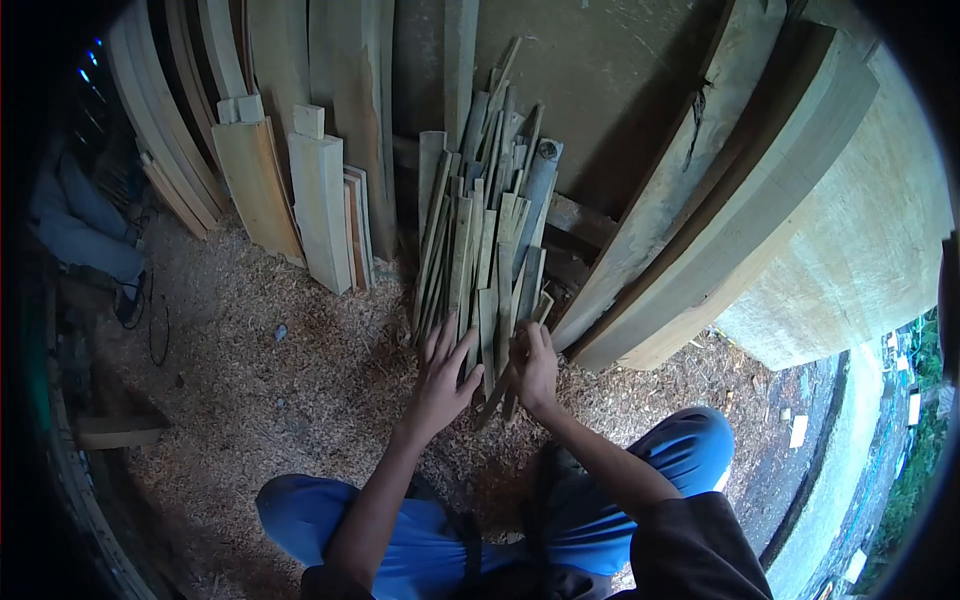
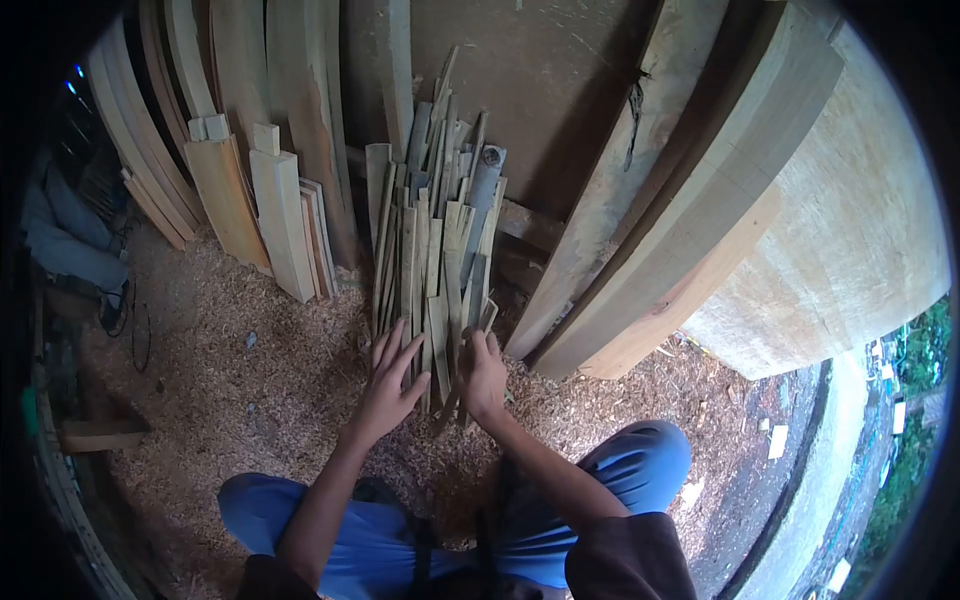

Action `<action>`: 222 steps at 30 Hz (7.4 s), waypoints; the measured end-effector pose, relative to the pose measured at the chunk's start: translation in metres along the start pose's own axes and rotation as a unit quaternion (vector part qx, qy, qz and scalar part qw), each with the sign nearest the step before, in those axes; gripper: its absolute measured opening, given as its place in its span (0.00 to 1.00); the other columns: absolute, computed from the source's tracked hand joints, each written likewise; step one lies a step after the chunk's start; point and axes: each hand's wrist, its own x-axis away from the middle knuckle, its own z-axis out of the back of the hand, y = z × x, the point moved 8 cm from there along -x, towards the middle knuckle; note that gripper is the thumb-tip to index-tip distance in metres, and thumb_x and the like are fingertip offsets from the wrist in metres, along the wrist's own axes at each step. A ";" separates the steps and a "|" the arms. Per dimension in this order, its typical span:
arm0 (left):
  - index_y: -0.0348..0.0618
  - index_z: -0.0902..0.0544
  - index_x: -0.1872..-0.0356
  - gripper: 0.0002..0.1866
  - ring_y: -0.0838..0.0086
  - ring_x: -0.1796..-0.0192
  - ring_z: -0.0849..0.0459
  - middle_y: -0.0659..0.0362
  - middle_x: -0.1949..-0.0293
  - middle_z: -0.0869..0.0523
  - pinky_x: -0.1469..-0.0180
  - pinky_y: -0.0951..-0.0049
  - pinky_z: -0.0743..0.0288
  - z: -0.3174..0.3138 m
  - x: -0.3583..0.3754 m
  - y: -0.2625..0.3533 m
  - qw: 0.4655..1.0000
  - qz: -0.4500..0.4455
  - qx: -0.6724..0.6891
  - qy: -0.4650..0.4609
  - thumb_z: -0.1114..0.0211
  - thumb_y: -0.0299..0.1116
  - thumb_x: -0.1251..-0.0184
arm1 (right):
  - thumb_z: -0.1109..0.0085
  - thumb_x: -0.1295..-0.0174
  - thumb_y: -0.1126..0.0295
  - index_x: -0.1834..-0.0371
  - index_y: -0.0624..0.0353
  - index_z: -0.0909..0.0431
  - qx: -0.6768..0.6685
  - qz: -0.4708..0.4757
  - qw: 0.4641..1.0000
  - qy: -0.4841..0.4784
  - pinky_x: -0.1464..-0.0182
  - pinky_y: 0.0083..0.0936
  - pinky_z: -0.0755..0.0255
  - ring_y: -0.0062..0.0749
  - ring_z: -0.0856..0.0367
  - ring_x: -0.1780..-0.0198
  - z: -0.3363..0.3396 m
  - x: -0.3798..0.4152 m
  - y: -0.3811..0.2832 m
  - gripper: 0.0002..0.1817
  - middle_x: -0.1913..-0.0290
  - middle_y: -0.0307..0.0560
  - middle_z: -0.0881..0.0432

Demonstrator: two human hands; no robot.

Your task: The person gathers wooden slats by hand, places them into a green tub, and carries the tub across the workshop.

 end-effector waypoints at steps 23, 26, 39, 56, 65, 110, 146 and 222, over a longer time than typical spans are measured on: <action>0.49 0.32 0.21 0.31 0.48 0.15 0.52 0.44 0.16 0.49 0.18 0.45 0.48 -0.013 -0.016 -0.012 0.999 0.022 0.011 -0.041 0.38 0.42 0.21 | 0.41 0.35 0.80 0.30 0.49 0.26 0.109 0.119 0.980 0.115 0.32 0.49 0.28 0.68 0.32 0.28 0.037 -0.064 -0.020 0.28 0.24 0.69 0.40; 0.48 0.32 0.22 0.31 0.48 0.15 0.52 0.44 0.16 0.49 0.18 0.46 0.49 -0.018 -0.021 -0.013 0.999 0.018 0.021 -0.040 0.37 0.41 0.21 | 0.40 0.34 0.77 0.28 0.48 0.28 0.228 0.105 0.964 0.082 0.26 0.54 0.36 0.71 0.41 0.23 0.030 -0.053 -0.021 0.29 0.20 0.71 0.48; 0.44 0.30 0.24 0.30 0.47 0.16 0.49 0.45 0.17 0.46 0.19 0.48 0.48 -0.005 -0.022 -0.019 1.000 0.017 0.006 -0.009 0.35 0.37 0.24 | 0.35 0.31 0.59 0.36 0.57 0.30 0.160 0.103 0.982 0.022 0.48 0.45 0.23 0.54 0.19 0.48 -0.011 -0.038 -0.026 0.26 0.49 0.55 0.22; 0.38 0.24 0.31 0.23 0.60 0.24 0.29 0.48 0.27 0.25 0.21 0.60 0.40 0.279 0.088 0.208 0.872 0.272 0.174 0.369 0.34 0.32 0.24 | 0.36 0.29 0.72 0.43 0.64 0.22 -0.072 0.072 0.982 -0.159 0.58 0.34 0.23 0.38 0.18 0.59 0.113 0.020 -0.383 0.15 0.49 0.55 0.20; 0.43 0.14 0.59 0.07 0.52 0.32 0.22 0.48 0.40 0.15 0.30 0.54 0.32 0.434 0.235 0.471 0.764 0.365 0.061 0.528 0.28 0.30 0.34 | 0.34 0.30 0.69 0.49 0.61 0.21 -0.124 0.188 0.896 -0.383 0.61 0.31 0.23 0.35 0.17 0.61 0.243 0.109 -0.606 0.11 0.53 0.50 0.18; 0.36 0.15 0.45 0.13 0.63 0.38 0.15 0.50 0.45 0.11 0.33 0.66 0.26 0.397 1.025 0.636 0.505 0.482 0.104 0.708 0.34 0.31 0.25 | 0.33 0.32 0.67 0.43 0.60 0.19 -0.033 0.371 0.648 -0.664 0.54 0.35 0.21 0.40 0.16 0.55 0.100 0.813 -0.745 0.17 0.50 0.52 0.16; 0.42 0.20 0.39 0.18 0.47 0.26 0.30 0.46 0.31 0.24 0.26 0.49 0.36 0.782 1.373 0.135 0.720 0.444 -0.011 0.533 0.36 0.28 0.28 | 0.32 0.36 0.63 0.24 0.53 0.34 0.098 0.514 0.748 -0.408 0.22 0.57 0.46 0.61 0.40 0.24 -0.473 1.120 -1.071 0.37 0.26 0.61 0.35; 0.47 0.11 0.53 0.19 0.59 0.38 0.19 0.58 0.43 0.16 0.33 0.59 0.26 0.545 0.295 0.542 0.977 -0.106 0.184 0.005 0.20 0.26 0.48 | 0.30 0.35 0.62 0.44 0.50 0.14 0.130 0.136 0.969 -0.161 0.50 0.38 0.23 0.40 0.13 0.54 0.398 0.340 -0.773 0.17 0.51 0.44 0.15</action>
